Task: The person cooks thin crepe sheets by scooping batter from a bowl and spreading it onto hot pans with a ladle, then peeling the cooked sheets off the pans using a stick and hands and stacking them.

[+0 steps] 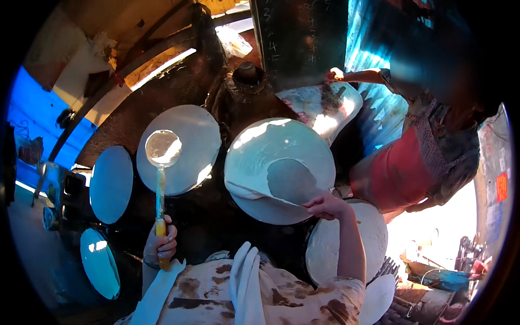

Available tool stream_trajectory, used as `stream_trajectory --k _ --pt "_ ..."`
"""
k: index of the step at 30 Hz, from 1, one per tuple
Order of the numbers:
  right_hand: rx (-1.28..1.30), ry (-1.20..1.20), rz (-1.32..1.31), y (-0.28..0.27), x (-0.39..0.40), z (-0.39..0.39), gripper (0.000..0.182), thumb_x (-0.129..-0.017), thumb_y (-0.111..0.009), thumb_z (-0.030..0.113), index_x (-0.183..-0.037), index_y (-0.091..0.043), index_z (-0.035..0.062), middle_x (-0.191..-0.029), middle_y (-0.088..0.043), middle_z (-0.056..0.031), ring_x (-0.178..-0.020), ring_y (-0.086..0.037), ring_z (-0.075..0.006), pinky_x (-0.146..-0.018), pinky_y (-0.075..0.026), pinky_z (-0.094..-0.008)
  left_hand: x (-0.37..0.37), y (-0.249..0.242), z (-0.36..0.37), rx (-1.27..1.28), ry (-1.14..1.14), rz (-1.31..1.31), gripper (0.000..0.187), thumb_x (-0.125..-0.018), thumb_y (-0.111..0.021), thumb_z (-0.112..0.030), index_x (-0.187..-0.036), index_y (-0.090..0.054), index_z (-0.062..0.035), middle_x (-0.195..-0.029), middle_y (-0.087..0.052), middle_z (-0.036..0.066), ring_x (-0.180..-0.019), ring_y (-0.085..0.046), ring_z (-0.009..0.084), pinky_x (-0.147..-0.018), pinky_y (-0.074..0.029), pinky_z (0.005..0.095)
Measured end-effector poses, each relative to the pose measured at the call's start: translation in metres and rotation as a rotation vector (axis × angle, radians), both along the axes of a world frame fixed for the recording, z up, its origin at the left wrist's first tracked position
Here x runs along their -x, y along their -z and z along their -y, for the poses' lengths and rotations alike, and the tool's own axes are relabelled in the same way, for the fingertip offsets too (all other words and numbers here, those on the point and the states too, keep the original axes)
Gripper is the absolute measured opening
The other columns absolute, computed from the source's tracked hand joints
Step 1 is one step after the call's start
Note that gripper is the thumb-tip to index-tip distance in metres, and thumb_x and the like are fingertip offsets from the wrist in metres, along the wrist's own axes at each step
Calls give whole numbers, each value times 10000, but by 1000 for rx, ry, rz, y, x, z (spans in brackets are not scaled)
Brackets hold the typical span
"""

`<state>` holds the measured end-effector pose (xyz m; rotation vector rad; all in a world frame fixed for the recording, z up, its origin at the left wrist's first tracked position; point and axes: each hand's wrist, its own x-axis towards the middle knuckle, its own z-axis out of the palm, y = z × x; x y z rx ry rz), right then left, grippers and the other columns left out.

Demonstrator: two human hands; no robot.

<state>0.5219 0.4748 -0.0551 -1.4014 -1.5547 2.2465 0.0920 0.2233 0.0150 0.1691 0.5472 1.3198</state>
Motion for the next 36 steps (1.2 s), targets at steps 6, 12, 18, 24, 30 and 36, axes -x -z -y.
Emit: stream_trajectory --k 6,12,18,24,30,36 --pt "-261 345 30 33 66 -31 280 -710 -700 129 -972 -647 44 -669 -585 -2 -513 -493 -44 -439 -359 -157 -26 0 -24 96 -56 -85 384 -795 -454 62 -1135 -386 -102 -791 -439 67 -432 -327 42 -343 -310 147" --pt "1 157 1 30 -12 40 251 -733 -679 136 -961 -645 37 -611 -543 20 -411 -419 -34 -356 -288 -166 -27 13 -18 82 57 43 374 -807 -421 63 -1143 -392 -98 -827 -429 72 -460 -332 45 -365 -316 147" --pt "-120 655 -106 17 24 73 280 -761 -653 129 -1017 -612 21 -601 -514 -2 -403 -395 -51 -347 -275 -181 -26 9 -9 86 72 180 338 -836 -408 40 -1152 -402 -79 -839 -417 67 -490 -353 42 -388 -329 144" --pt "-51 480 -122 24 120 146 363 -832 -597 201 -1187 -527 163 -542 -398 59 -377 -326 -31 -331 -235 -175 2 16 47 69 78 203 336 -844 -397 36 -1152 -410 -97 -850 -419 63 -512 -376 46 -409 -346 147" --pt "85 729 -427 46 289 197 176 -919 -448 243 -1083 -457 179 -509 -315 45 -337 -288 -57 -314 -234 -197 13 27 93 85 -21 448 296 -868 -416 22 -1154 -431 -53 -841 -434 73 -497 -397 51 -424 -383 155" --pt "92 865 -210 73 223 239 111 -928 -413 256 -993 -464 182 -499 -308 38 -325 -284 -60 -300 -220 -199 39 32 138 72 -48 424 310 -874 -419 6 -1176 -423 -64 -847 -425 71 -503 -393 50 -432 -386 157"
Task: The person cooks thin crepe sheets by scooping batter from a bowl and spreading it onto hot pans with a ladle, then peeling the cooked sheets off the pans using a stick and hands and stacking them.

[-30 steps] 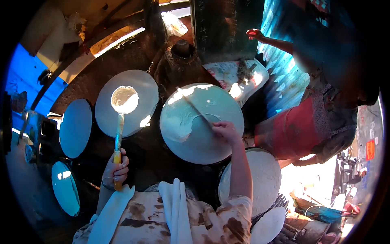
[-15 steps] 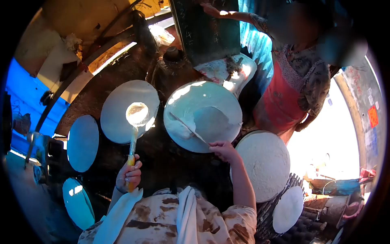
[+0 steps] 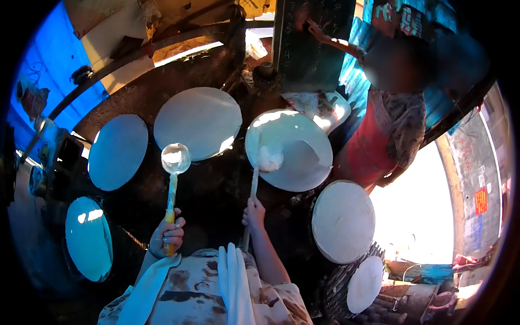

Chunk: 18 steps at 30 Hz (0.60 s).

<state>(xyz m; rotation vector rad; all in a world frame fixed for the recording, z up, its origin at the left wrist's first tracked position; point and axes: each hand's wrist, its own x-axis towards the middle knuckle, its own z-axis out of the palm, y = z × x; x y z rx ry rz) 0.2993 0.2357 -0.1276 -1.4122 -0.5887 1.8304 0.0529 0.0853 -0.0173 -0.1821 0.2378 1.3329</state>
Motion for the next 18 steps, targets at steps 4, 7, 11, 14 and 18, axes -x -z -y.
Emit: stream_trajectory --k 4,7,11,14,18 --pt "-61 201 72 -10 10 14 134 -927 -412 271 -982 -478 168 -517 -331 37 -333 -295 -57 -297 -235 -201 8 2 13 11 -37 -22 327 -874 -412 9 -1189 -418 -78 -843 -423 70 -492 -384 51 -431 -381 159" --pt "-123 114 172 -20 68 10 290 -912 -443 253 -1166 -467 117 -531 -363 17 -368 -346 -75 -324 -299 -222 5 4 10 39 -40 3 313 -874 -392 14 -1171 -440 -74 -834 -424 68 -487 -385 51 -415 -374 159" --pt "-74 31 101 -5 41 1 140 -907 -454 256 -968 -500 139 -509 -336 33 -361 -335 -66 -322 -271 -216 4 -5 3 36 0 -19 328 -838 -424 51 -1134 -443 -88 -854 -432 78 -498 -390 61 -417 -372 166" --pt "-21 63 193 -7 -22 18 132 -911 -449 289 -871 -476 166 -485 -314 50 -331 -306 -52 -297 -246 -199 3 -5 -2 9 45 -86 339 -848 -390 47 -1163 -425 -75 -835 -410 66 -484 -364 45 -403 -341 147" --pt "-43 293 175 -13 -26 22 154 -910 -453 243 -1019 -505 146 -489 -314 46 -336 -312 -55 -298 -255 -214 -2 -8 -12 29 85 -72 347 -843 -388 56 -1162 -425 -75 -836 -411 65 -485 -363 44 -395 -339 148"
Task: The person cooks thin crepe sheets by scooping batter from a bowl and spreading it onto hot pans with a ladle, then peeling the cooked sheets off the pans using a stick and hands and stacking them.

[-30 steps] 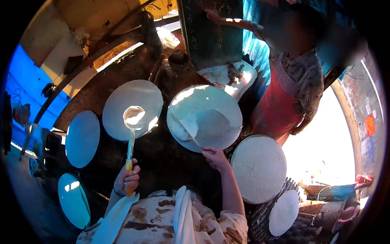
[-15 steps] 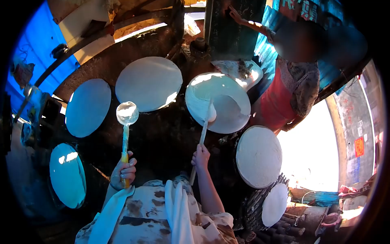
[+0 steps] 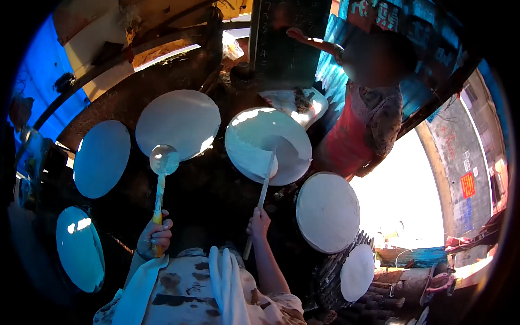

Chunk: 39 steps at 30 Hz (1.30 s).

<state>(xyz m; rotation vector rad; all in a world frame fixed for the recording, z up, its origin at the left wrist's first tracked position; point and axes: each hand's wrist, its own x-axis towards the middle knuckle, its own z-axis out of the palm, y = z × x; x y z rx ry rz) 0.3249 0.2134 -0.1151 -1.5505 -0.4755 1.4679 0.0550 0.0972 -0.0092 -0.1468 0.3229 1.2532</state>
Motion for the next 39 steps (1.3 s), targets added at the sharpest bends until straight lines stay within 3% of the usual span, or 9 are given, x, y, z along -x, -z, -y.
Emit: stream_trajectory --k 6,12,17,19,27,31,33,37,39 --pt "-254 -307 455 54 11 -1 209 -888 -474 217 -1022 -561 83 -511 -404 11 -372 -390 -86 -329 -337 -249 -15 3 -27 -24 108 6 354 -832 -412 51 -1151 -410 -102 -850 -428 61 -508 -378 51 -421 -350 156" --pt "23 -106 209 -11 -72 -8 181 -910 -426 235 -830 -510 95 -509 -365 28 -358 -360 -81 -312 -312 -215 -19 5 -39 -8 132 41 340 -839 -402 48 -1147 -428 -94 -864 -441 72 -503 -377 55 -411 -352 158" --pt "-489 -305 733 47 -36 30 280 -873 -489 157 -1113 -558 31 -723 -562 -78 -678 -551 -135 -609 -440 -275 -21 19 -53 -88 209 168 303 -880 -468 -67 -1175 -401 -93 -864 -444 93 -550 -434 110 -503 -419 228" --pt "-318 -223 745 49 -73 34 283 -850 -515 138 -1118 -558 55 -777 -589 -171 -743 -598 -214 -680 -447 -329 -24 13 -58 -74 233 192 304 -876 -424 -31 -1177 -426 -77 -871 -434 86 -529 -411 87 -467 -392 197" --pt "-500 -74 1039 79 -164 -111 301 -859 -490 191 -1094 -556 14 -682 -577 -122 -643 -587 -228 -595 -473 -361 -28 15 -71 -96 224 81 364 -882 -473 -82 -1236 -393 -106 -791 -453 37 -559 -442 82 -480 -424 199" --pt "-217 -58 689 24 -137 -141 329 -862 -476 207 -1151 -553 71 -759 -621 -165 -662 -606 -241 -571 -458 -376 -27 10 -73 -54 258 146 359 -888 -468 -105 -1237 -389 -97 -789 -454 33 -558 -441 79 -468 -409 187" --pt "-180 114 170 -15 -117 -116 360 -883 -454 233 -1216 -522 114 -638 -556 -56 -456 -476 -130 -399 -372 -298 -25 5 -71 -5 261 224 321 -890 -414 -70 -1211 -414 -69 -840 -436 58 -549 -420 74 -453 -393 181" --pt "13 273 34 20 -39 -76 435 -886 -452 216 -1316 -413 168 -527 -334 30 -383 -322 -76 -347 -276 -247 -33 10 -74 -13 268 181 303 -888 -387 -18 -1185 -428 -58 -871 -416 73 -521 -387 63 -428 -374 156" --pt "-49 226 -7 -2 -18 -85 249 -881 -477 284 -1065 -559 138 -514 -358 19 -364 -345 -103 -324 -294 -255 -42 2 -77 -28 251 187 307 -884 -391 -14 -1186 -426 -57 -871 -416 72 -518 -385 61 -426 -373 154"
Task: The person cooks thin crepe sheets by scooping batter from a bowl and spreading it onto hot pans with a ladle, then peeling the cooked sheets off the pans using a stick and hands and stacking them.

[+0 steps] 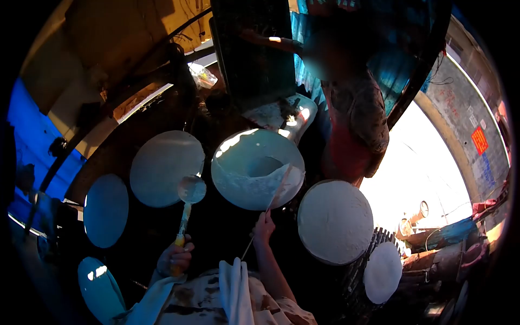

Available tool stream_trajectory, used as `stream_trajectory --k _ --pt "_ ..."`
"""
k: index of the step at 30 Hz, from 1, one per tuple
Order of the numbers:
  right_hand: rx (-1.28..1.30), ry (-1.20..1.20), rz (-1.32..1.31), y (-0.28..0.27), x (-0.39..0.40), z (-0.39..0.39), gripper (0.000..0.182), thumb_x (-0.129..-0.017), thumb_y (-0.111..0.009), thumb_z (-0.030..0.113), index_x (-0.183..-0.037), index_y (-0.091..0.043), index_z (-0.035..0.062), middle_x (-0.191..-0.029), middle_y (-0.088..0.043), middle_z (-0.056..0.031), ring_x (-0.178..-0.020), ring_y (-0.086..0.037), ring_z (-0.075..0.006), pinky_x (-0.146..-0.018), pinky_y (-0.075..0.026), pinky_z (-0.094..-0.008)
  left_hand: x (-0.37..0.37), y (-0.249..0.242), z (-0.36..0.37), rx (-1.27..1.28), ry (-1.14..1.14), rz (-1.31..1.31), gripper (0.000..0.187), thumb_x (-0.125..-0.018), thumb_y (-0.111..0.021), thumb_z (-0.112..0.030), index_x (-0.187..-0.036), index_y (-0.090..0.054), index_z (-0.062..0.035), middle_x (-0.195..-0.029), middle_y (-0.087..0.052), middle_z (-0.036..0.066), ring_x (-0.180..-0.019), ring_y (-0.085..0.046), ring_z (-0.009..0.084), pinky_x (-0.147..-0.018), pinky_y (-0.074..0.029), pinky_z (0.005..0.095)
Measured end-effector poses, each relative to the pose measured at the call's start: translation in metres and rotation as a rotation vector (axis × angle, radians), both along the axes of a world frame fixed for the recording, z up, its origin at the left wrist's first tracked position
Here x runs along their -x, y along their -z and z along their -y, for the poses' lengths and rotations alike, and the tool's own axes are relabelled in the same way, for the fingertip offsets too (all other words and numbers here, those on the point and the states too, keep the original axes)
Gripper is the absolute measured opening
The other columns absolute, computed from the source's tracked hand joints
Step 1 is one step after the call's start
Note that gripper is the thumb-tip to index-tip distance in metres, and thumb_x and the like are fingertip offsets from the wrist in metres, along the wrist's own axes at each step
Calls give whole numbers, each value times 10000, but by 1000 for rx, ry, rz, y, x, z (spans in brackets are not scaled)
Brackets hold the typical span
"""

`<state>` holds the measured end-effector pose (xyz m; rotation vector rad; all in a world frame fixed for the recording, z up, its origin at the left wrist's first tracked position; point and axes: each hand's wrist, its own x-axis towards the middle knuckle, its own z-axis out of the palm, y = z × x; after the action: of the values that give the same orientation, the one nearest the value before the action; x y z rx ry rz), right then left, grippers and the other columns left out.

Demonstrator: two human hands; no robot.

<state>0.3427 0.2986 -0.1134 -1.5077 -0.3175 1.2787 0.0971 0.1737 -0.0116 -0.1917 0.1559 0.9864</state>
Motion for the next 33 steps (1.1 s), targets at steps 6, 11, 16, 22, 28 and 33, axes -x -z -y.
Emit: stream_trajectory --k 6,11,16,22,28,33 --pt "-66 -80 -80 0 -33 -13 343 -900 -454 261 -1212 -502 125 -504 -324 44 -348 -309 -68 -309 -254 -234 -2 7 -5 8 31 43 298 -892 -387 -31 -1187 -429 -49 -831 -411 60 -510 -381 60 -423 -376 151" --pt "-5 -22 -65 -9 3 24 435 -883 -467 259 -1304 -419 156 -485 -306 33 -337 -305 -82 -313 -263 -246 -2 -3 -10 -22 57 -30 295 -894 -413 -49 -1189 -421 -49 -840 -414 64 -513 -385 62 -437 -379 158" --pt "35 -299 -55 -21 -41 -29 232 -894 -480 313 -1033 -547 139 -517 -337 30 -351 -309 -70 -323 -241 -224 2 7 -5 -38 85 163 308 -893 -410 -40 -1200 -392 -48 -860 -416 71 -506 -383 58 -434 -367 152" --pt "132 -372 13 -30 -76 5 249 -904 -465 297 -1108 -549 182 -516 -341 33 -363 -318 -72 -333 -265 -216 25 1 12 -225 -43 -155 407 -871 -487 -71 -1253 -347 -70 -848 -460 68 -527 -440 55 -431 -399 149" --pt "31 -572 41 -14 -114 2 375 -881 -502 270 -1252 -477 227 -508 -334 37 -361 -323 -77 -338 -271 -215 36 -20 -12 -167 -4 -440 416 -796 -407 93 -1177 -385 -73 -821 -448 93 -437 -357 37 -355 -325 143" --pt "104 -585 43 -23 -92 -13 389 -880 -504 270 -1265 -462 235 -510 -333 45 -352 -296 -66 -336 -262 -207 8 -66 -74 -376 202 -693 351 -793 -503 -7 -1123 -394 -53 -748 -466 73 -421 -372 36 -352 -330 128"
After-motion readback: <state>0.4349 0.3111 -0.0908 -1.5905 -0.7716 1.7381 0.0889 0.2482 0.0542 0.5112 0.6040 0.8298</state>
